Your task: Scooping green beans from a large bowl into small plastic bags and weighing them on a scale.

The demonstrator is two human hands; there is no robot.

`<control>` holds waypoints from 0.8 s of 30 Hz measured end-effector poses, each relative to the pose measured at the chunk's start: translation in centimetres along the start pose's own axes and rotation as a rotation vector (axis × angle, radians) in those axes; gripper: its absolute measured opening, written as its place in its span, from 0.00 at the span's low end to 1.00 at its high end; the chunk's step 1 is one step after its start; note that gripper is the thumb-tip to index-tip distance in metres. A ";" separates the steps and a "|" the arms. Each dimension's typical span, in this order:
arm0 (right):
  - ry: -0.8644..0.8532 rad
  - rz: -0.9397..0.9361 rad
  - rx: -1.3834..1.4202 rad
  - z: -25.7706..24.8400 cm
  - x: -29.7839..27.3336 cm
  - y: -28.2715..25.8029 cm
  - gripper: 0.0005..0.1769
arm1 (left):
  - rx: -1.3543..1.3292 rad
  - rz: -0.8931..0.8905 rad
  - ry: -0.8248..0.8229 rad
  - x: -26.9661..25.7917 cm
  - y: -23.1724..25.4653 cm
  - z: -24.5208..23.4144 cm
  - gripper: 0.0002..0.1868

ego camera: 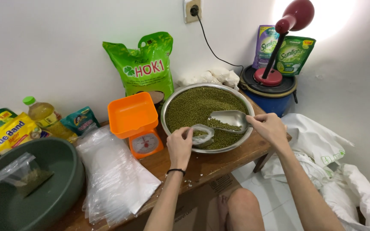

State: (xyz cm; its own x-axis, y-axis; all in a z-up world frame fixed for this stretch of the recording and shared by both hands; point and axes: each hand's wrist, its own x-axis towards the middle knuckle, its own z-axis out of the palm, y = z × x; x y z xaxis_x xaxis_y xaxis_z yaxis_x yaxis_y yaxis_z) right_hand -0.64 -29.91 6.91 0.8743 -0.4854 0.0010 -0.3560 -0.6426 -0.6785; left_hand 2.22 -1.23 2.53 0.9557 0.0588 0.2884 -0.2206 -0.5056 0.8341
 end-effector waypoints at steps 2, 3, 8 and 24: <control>-0.006 -0.020 0.004 -0.6 -0.6 -1.2 0.21 | 0.002 0.002 0.001 0.1 -0.5 0.2 0.13; -0.010 -0.039 0.008 -0.9 -0.9 -1.7 0.22 | 0.005 0.005 0.000 0.2 -0.7 0.3 0.13; -0.028 -0.089 -0.146 -1.3 -2.0 -4.9 0.21 | -0.035 -0.007 -0.005 0.2 -0.4 0.0 0.13; 0.252 -0.544 -0.609 1.0 -1.9 -7.5 0.15 | -0.090 -0.002 0.008 -0.5 0.1 0.0 0.12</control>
State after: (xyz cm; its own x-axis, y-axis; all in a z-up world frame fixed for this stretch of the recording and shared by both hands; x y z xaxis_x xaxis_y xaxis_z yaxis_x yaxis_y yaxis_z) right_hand 0.65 -23.58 11.23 0.9010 -0.0877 0.4248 -0.0860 -0.9960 -0.0233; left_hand 1.70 -1.30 2.43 0.9546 0.0669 0.2904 -0.2359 -0.4259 0.8735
